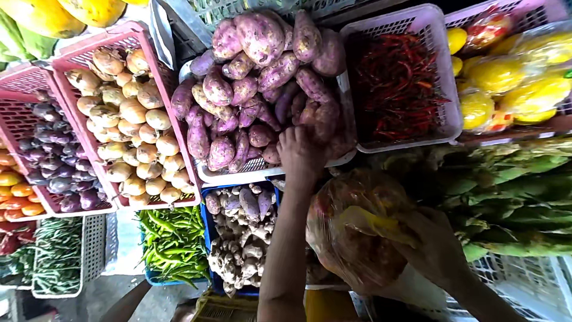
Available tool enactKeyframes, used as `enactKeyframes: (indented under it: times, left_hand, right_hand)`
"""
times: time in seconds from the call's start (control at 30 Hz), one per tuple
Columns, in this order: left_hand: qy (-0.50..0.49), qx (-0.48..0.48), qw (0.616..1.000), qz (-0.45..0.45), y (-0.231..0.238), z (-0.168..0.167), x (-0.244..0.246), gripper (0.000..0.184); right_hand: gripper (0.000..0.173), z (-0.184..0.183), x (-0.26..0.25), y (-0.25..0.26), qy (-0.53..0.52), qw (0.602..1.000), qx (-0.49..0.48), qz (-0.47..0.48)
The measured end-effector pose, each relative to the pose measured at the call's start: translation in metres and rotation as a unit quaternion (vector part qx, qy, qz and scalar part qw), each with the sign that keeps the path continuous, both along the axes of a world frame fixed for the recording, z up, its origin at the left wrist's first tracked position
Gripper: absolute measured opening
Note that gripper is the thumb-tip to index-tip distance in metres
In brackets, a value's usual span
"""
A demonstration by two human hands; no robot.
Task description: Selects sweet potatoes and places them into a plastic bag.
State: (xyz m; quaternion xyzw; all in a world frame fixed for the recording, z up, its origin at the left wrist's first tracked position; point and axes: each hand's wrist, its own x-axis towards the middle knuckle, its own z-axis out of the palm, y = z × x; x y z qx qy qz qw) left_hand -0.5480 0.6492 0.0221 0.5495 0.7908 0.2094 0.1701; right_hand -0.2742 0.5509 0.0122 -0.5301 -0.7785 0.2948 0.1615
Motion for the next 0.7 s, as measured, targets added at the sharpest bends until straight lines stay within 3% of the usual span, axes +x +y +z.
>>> enactKeyframes:
  times: [0.1, 0.2, 0.3, 0.43, 0.53, 0.63, 0.7]
  left_hand:
    - [0.044, 0.002, 0.999, 0.011, 0.009, -0.019, 0.022, 0.065]
    - [0.004, -0.019, 1.000, 0.002, 0.005, -0.014, 0.015, 0.068]
    - [-0.052, -0.066, 0.996, 0.013, -0.009, 0.004, -0.017, 0.063]
    - [0.074, -0.105, 0.989, 0.075, -0.041, -0.015, -0.085, 0.050]
    - [0.193, -0.044, 0.979, 0.048, -0.066, -0.040, -0.113, 0.042]
    - [0.188, 0.072, 0.975, 0.091, -0.091, -0.045, -0.119, 0.033]
    - [0.169, 0.083, 0.968, 0.167, -0.102, -0.041, -0.121, 0.047]
  right_hand:
    - [0.045, 0.000, 0.002, 0.001, -0.004, 1.000, 0.000, 0.010]
    - [0.045, 0.000, 0.001, 0.000, 0.003, 1.000, 0.009, 0.010]
    - [0.046, -0.001, 0.002, 0.000, 0.005, 1.000, 0.004, 0.010]
    - [0.047, -0.001, 0.003, -0.001, -0.003, 1.000, 0.007, 0.009]
    - [0.047, -0.001, 0.003, 0.001, -0.004, 1.000, -0.002, 0.007]
    - [0.046, -0.002, 0.003, 0.002, -0.009, 1.000, 0.002, 0.011]
    - [0.045, -0.002, 0.002, 0.003, -0.012, 1.000, 0.002, 0.010]
